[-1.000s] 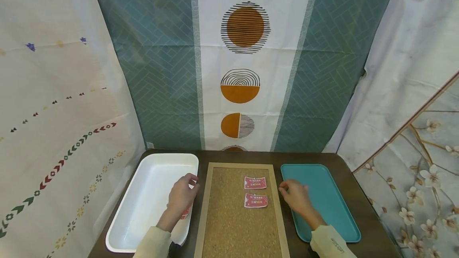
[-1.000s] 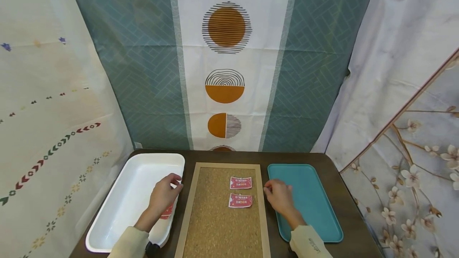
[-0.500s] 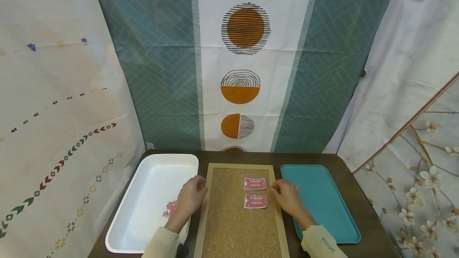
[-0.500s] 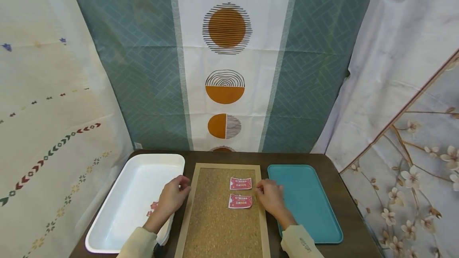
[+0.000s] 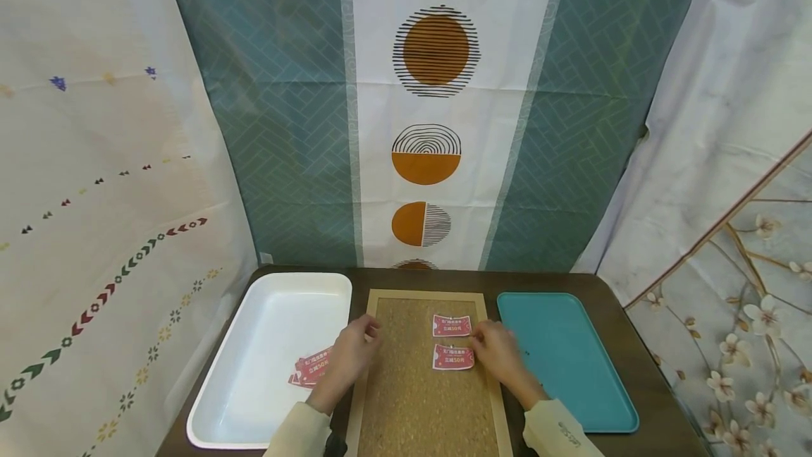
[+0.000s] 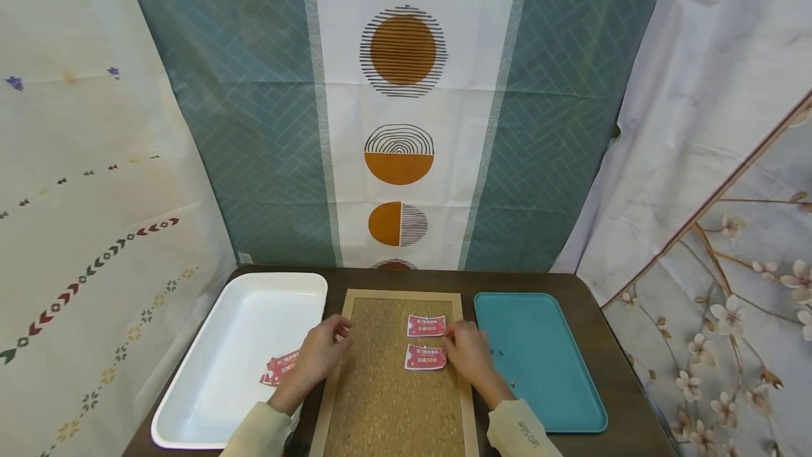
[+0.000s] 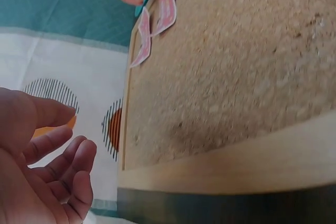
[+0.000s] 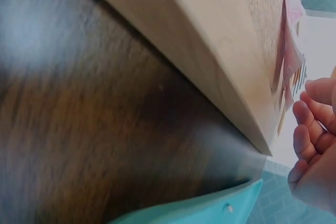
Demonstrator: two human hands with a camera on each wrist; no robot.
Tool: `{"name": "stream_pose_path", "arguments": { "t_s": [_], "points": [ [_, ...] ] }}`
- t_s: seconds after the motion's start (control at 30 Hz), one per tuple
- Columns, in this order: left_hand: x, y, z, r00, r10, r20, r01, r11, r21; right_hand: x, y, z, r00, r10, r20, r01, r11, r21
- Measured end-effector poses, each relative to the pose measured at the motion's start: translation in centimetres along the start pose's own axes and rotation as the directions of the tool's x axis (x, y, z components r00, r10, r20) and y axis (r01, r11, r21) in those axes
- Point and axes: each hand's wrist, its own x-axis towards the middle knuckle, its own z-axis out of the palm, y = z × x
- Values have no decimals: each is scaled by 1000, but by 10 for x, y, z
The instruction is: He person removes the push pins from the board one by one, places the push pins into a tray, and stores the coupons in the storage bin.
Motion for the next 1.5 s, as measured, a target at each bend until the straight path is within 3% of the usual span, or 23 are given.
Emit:
{"name": "stream_pose_path", "arguments": {
  "t_s": [0.1, 0.33, 0.53, 0.97, 1.37, 1.5],
  "points": [
    [0, 1, 6, 999, 39, 10, -39, 999, -4, 0, -3, 3, 1000, -13, 6, 13, 1000, 3],
    [-3, 0, 27, 999, -4, 39, 5, 1000, -26, 1, -8, 5, 1000, 11, 28, -11, 1000, 12],
    [-6, -2, 44, 999, 32, 33, -32, 999, -12, 1, -12, 5, 998, 30, 63, -32, 999, 27],
    [-1, 4, 71, 992, 42, 116, -33, 997, -75, 2, -17, 20, 996, 4, 89, -8, 999, 38],
    [-3, 11, 94, 988, -26, 154, 40, 996, -85, 2, -22, 25, 993, 36, 114, -41, 998, 38],
    [-3, 14, 100, 988, -12, 153, 22, 998, -64, 3, -22, 25, 991, 51, 123, -56, 997, 44]
  ]
}}
